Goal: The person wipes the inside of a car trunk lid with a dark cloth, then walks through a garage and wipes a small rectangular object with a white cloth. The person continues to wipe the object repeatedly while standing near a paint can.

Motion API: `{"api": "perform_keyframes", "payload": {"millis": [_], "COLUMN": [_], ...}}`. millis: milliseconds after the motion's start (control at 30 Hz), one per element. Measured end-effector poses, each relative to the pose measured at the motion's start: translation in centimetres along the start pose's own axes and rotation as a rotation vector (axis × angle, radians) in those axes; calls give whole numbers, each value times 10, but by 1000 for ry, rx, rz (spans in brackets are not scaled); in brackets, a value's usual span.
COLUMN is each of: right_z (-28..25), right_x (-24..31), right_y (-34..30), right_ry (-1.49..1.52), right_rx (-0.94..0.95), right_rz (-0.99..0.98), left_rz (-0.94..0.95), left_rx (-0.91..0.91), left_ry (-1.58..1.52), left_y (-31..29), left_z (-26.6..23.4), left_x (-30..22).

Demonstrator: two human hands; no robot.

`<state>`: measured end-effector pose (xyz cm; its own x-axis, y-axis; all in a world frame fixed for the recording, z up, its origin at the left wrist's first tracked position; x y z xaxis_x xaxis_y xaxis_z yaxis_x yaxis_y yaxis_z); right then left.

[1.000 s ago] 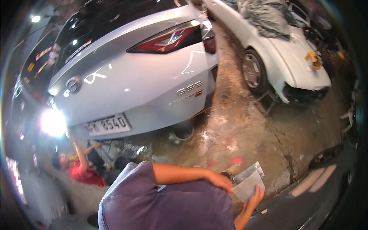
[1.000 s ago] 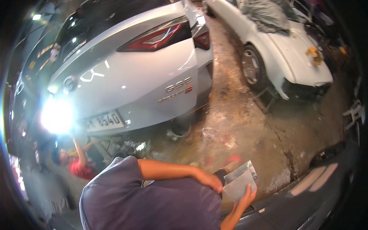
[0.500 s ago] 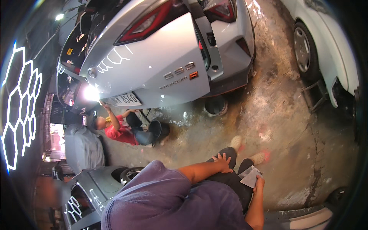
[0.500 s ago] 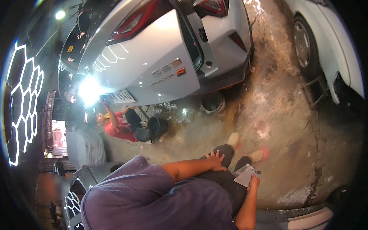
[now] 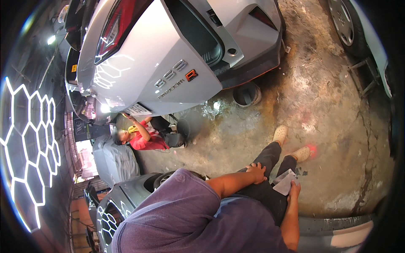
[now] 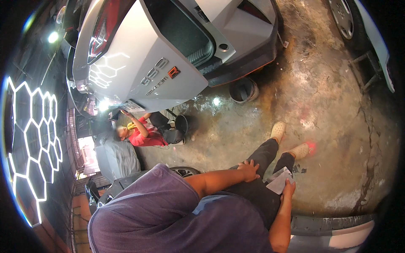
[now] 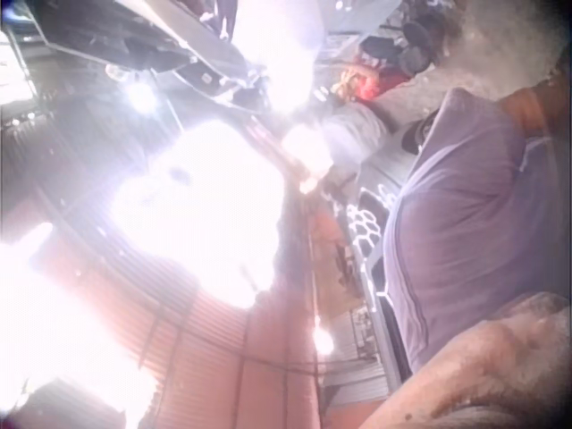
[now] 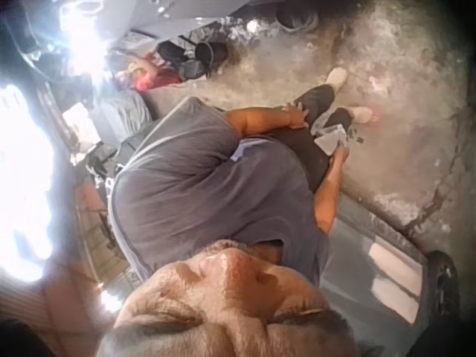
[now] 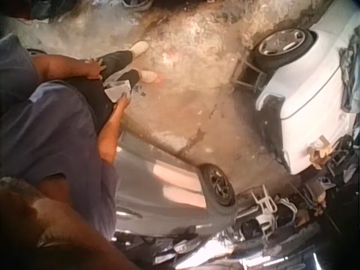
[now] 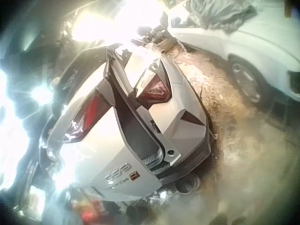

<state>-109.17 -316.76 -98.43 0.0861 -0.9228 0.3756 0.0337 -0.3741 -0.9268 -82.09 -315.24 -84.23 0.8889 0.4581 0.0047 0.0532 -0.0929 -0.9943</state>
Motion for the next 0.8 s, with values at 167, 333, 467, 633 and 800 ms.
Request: {"api": "perform_keyframes", "payload": {"millis": [167,333,467,633,800], "right_z": [9,16,26,20,-41], "right_x": [21,84,170,249,305], "right_y": [-15,-46,-100,-177,-237], "right_ry": [48,54,153,519,934], "right_rx": [-11,-152,-244,-179,-75], "right_rz": [-16,-180,-389,-578,-691], "left_rz": [41,197,330,923,859], "left_rx": [-36,-67,-73,156,184], "left_ry": [19,-31,261,584,580], "left_y": [-4,9,35,22,-54], "left_z": [-12,-44,-62,-121,-183], "left_x": [10,21,11,-11,-99]}}
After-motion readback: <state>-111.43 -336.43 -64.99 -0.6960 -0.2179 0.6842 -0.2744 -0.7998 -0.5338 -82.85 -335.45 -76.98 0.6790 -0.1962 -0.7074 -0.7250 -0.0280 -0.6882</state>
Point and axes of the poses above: each hand's wrist, its own y-axis towards the middle knuckle, its own z-axis out of the palm, x = y × z, the point moved 1 cm from there along y, towards the middle knuckle, and after that the axes turned 2 degrees about y, right-handed, at the moved point
